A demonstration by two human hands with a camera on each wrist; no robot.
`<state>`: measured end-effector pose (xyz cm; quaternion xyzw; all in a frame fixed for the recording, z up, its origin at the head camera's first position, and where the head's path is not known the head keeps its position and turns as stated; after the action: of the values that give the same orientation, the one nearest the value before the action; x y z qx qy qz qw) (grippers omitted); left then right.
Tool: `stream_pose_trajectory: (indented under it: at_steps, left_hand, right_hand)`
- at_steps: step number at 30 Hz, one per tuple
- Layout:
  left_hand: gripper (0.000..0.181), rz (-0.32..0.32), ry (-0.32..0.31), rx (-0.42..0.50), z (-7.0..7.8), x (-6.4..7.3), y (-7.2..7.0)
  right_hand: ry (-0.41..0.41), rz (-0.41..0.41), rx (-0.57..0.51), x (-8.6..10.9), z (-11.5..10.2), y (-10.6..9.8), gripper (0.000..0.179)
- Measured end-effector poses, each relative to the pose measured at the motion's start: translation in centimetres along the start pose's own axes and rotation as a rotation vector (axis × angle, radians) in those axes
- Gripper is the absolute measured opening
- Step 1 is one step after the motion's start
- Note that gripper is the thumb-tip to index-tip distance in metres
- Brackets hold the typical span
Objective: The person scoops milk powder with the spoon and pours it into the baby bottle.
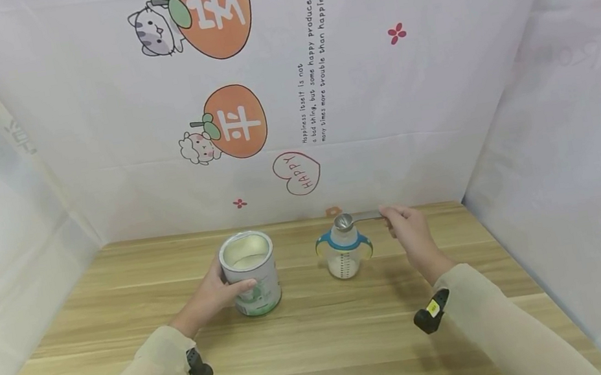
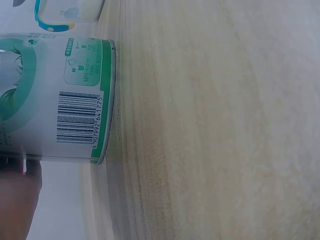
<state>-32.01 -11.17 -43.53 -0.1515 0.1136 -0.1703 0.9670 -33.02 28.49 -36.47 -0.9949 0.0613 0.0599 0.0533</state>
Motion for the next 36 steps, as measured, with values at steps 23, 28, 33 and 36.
stream_pose_trajectory:
  at_steps: [23, 28, 33, 36]
  left_hand:
    - [0.098, -0.011, 0.028, 0.008, 0.2, 0.0, 0.0]
    - [0.097, -0.010, 0.021, 0.001, 0.2, 0.0, 0.1]
    - [0.097, -0.012, 0.020, 0.000, 0.1, 0.0, 0.1]
    - [0.097, -0.010, 0.017, -0.001, 0.1, 0.0, 0.1]
  right_hand:
    - [-0.015, -0.108, -0.191, -0.1, -1.6, 4.7, 0.029]
    - [-0.016, -0.141, -0.160, 0.2, -1.9, 6.1, 0.033]
    - [-0.013, -0.154, -0.138, 0.1, -2.1, 7.3, 0.036]
    - [-0.005, -0.152, -0.139, 0.0, -2.2, 8.0, 0.036]
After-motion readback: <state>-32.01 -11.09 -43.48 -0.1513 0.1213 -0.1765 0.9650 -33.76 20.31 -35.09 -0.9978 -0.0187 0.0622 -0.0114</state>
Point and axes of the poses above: each hand's wrist, its own x-axis away from the middle knuckle, its own y-axis out of the palm, z = x × y, the point moved 5 cm from there along -x, towards the middle knuckle, and after that the axes turned 7 degrees about -x, right-handed, at the moved point
